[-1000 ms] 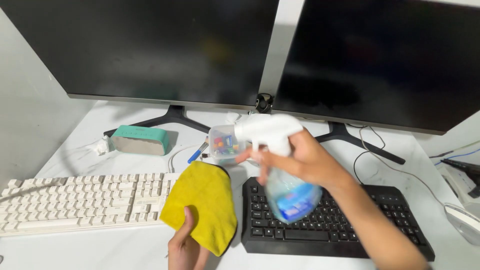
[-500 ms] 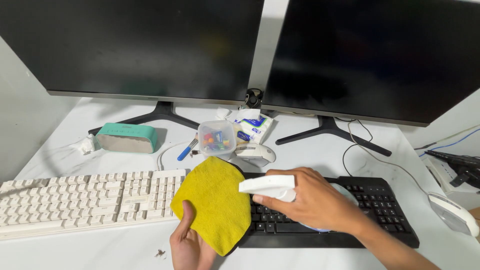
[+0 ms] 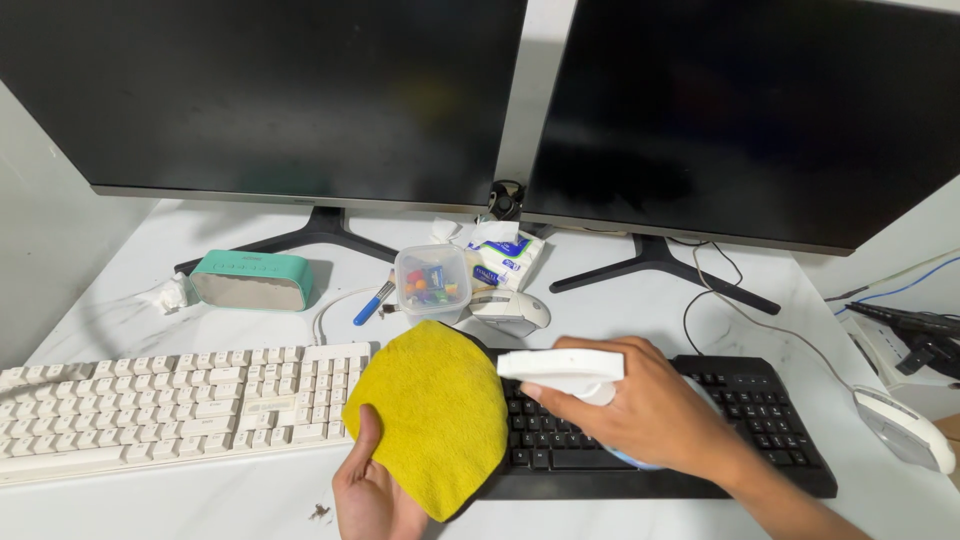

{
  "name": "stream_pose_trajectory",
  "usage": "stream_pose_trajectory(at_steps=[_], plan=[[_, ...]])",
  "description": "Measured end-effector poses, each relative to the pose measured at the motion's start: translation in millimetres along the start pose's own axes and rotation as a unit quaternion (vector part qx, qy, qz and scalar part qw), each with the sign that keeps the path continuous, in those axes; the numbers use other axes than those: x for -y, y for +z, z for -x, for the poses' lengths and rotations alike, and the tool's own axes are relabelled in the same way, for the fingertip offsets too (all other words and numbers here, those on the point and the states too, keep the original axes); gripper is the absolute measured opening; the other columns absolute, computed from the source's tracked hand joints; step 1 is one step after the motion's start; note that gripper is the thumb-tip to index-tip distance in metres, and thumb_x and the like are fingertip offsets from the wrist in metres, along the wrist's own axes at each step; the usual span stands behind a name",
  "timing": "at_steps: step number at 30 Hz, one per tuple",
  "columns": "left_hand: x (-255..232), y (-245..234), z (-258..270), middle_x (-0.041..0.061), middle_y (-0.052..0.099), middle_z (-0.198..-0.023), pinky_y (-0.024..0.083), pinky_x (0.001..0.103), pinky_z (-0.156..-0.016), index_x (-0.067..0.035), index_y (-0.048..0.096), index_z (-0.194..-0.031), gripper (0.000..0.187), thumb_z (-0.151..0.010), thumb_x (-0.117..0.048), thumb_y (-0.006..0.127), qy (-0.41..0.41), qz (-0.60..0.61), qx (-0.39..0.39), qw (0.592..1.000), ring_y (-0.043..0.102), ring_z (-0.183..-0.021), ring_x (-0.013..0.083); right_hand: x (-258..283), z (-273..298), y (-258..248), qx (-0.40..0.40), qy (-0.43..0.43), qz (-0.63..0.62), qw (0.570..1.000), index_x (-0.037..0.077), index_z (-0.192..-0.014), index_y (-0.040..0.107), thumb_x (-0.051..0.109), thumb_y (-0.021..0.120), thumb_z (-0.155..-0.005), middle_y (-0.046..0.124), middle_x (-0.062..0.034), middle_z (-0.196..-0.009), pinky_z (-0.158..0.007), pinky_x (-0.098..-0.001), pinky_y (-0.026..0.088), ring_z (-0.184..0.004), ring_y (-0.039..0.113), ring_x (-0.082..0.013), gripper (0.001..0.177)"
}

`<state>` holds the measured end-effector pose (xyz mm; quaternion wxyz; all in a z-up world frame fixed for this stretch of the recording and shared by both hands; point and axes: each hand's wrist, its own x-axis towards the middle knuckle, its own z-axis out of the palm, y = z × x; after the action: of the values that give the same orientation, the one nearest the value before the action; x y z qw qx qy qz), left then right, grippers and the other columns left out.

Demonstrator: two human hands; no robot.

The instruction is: Cleaning a computer monitor and keyboard using a spray bottle and a cloth.

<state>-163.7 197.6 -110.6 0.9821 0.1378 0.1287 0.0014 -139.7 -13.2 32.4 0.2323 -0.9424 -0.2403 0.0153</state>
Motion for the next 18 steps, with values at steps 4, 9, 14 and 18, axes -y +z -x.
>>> stream_pose_trajectory(at_steps=[4, 9, 14, 18], plan=[[1, 7, 5, 0.015, 0.055, -0.146, 0.042, 0.054, -0.106, -0.008, 0.043, -0.147, 0.056, -0.101, -0.038, 0.035, -0.020, -0.023, -0.049, 0.998, 0.053, -0.133, 0.0332, 8, -10, 3, -0.048, -0.052, -0.044, 0.997, 0.011, -0.105, 0.075, 0.032, 0.073, -0.086, 0.075, -0.0069, -0.081, -0.068, -0.0358, 0.056, -0.068, 0.070, -0.0291, 0.028], [2, 7, 8, 0.017, 0.056, -0.144, 0.044, 0.054, -0.106, -0.008, 0.042, -0.148, 0.056, -0.101, -0.038, 0.033, -0.029, -0.018, -0.073, 0.997, 0.055, -0.132, 0.0333, 15, -17, 11, -0.031, -0.109, -0.035, 0.993, 0.010, -0.102, 0.075, 0.031, 0.073, -0.087, 0.077, -0.0065, -0.085, -0.072, -0.0354, 0.056, -0.074, 0.074, -0.0275, 0.026], [-2, -1, 6, 0.019, 0.056, -0.144, 0.043, 0.055, -0.106, -0.006, 0.042, -0.148, 0.058, -0.101, -0.039, 0.034, -0.016, -0.014, -0.069, 0.997, 0.055, -0.131, 0.0342, 9, -8, 13, 0.084, -0.064, -0.057, 0.993, 0.014, -0.099, 0.078, 0.034, 0.076, -0.081, 0.080, -0.0045, -0.079, -0.077, -0.0359, 0.056, -0.074, 0.076, -0.0254, 0.027], [-5, -1, 5, 0.018, 0.054, -0.146, 0.042, 0.054, -0.107, -0.002, 0.044, -0.147, 0.059, -0.100, -0.037, 0.036, 0.018, 0.013, -0.031, 0.999, 0.054, -0.133, 0.0346, 15, -7, 4, 0.118, 0.015, -0.017, 0.993, 0.018, -0.101, 0.079, 0.038, 0.075, -0.080, 0.079, -0.0038, -0.076, -0.077, -0.0363, 0.057, -0.071, 0.075, -0.0246, 0.030]])
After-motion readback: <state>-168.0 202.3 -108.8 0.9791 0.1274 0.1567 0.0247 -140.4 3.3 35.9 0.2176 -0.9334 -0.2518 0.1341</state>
